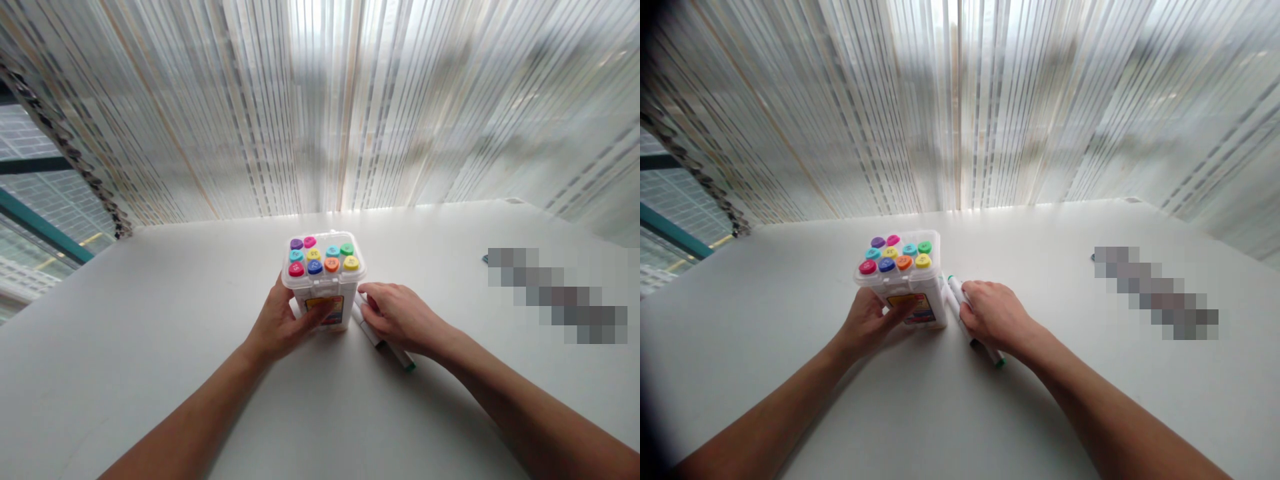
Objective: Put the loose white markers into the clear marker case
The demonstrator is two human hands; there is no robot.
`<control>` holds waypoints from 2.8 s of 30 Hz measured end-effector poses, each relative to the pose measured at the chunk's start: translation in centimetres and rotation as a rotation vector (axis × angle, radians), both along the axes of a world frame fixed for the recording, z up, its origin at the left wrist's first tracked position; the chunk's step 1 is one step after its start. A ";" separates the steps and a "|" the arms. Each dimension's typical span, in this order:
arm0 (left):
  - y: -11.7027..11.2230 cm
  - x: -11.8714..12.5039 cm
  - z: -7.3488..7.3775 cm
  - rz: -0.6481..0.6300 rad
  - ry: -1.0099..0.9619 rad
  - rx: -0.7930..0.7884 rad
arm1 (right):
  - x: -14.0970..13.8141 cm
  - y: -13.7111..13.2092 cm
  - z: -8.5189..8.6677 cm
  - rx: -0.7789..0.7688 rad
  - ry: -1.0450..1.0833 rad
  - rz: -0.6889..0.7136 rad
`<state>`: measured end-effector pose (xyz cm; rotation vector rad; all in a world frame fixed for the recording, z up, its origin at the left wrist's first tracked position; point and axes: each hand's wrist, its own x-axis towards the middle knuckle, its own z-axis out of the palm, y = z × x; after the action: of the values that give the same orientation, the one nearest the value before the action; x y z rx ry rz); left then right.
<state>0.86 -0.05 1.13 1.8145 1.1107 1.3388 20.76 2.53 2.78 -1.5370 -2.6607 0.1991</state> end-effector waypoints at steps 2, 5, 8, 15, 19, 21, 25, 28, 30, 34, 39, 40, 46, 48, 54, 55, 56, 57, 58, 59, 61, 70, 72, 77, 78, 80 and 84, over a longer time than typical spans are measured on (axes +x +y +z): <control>0.0 0.0 0.0 0.003 -0.006 -0.005 | 0.0 0.0 0.0 0.000 0.004 0.000; 0.0 0.1 0.0 0.002 -0.018 -0.004 | 0.0 0.0 -0.1 0.006 0.011 0.002; -0.1 0.1 0.1 0.004 -0.010 -0.007 | 0.0 0.0 0.0 0.002 0.001 0.003; 0.1 0.0 0.1 -0.010 -0.015 0.015 | 0.0 0.1 -0.1 0.007 -0.001 0.003; 0.1 0.0 0.0 -0.012 -0.021 -0.007 | 0.0 0.1 -0.1 0.003 0.002 0.005; 0.1 0.0 0.0 -0.014 -0.026 -0.011 | 0.0 0.1 -0.1 0.008 0.002 0.008; 0.1 0.0 -0.1 -0.002 -0.019 0.004 | 0.1 0.1 -0.1 0.015 0.000 0.011; 0.1 0.0 -0.1 -0.002 -0.013 0.007 | 0.1 0.0 -0.1 0.014 -0.001 0.009; 0.1 0.0 0.0 -0.009 -0.016 -0.003 | 0.1 0.0 -0.1 0.013 0.001 0.005; 0.0 0.0 0.0 -0.009 -0.006 0.000 | 0.1 0.1 -0.2 0.013 0.000 0.005; -0.1 0.1 0.0 -0.007 -0.010 0.003 | 0.0 0.1 -0.2 0.019 0.007 0.010; -0.1 0.1 0.0 -0.002 -0.008 0.007 | 0.0 0.1 -0.2 0.019 0.010 0.010; 0.0 0.0 0.0 -0.002 0.018 0.015 | 0.1 0.0 -0.1 0.016 0.009 0.005; 0.1 0.0 0.0 -0.002 0.014 0.012 | 0.1 0.0 -0.2 0.014 0.004 0.003; 0.1 0.0 0.0 -0.013 -0.001 0.007 | 0.0 0.0 -0.2 0.007 0.010 0.003; 0.1 0.0 0.0 -0.013 -0.003 0.009 | 0.0 0.0 -0.2 0.008 0.013 0.003; 0.1 0.0 0.0 -0.013 -0.003 0.011 | 0.0 0.0 -0.2 0.008 0.016 0.003; 0.1 0.0 0.0 -0.014 -0.003 0.011 | 0.0 0.0 -0.2 0.006 0.020 0.004; 0.1 0.0 0.0 -0.015 -0.001 0.010 | 0.0 0.0 -0.2 0.003 0.023 0.005; 0.1 0.0 0.0 -0.017 0.001 0.009 | 0.0 0.0 -0.2 -0.001 0.027 0.006; 0.0 0.0 0.0 -0.021 -0.008 0.010 | 0.0 0.0 -0.1 -0.010 0.032 0.006; 0.1 0.0 -0.1 -0.027 -0.022 -0.002 | 0.0 -0.1 0.1 -0.027 0.045 0.011; 0.1 0.1 0.0 -0.028 -0.020 0.004 | -0.1 -0.1 0.1 -0.026 0.049 0.012; 0.1 0.1 0.1 -0.013 -0.012 0.021 | 0.0 -0.1 0.1 -0.019 0.057 0.035; 0.1 0.1 0.0 -0.010 -0.010 0.022 | 0.0 -0.2 0.1 -0.017 0.059 0.041; 0.1 0.1 0.0 -0.010 -0.017 0.019 | 0.1 -0.2 0.1 -0.010 0.065 0.054; 0.1 0.1 0.0 -0.023 -0.041 0.004 | 0.2 -0.1 -0.1 -0.003 0.074 0.068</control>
<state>0.96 0.05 1.09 1.7896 1.0635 1.3600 20.98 2.38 2.71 -1.4121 -2.6586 0.2588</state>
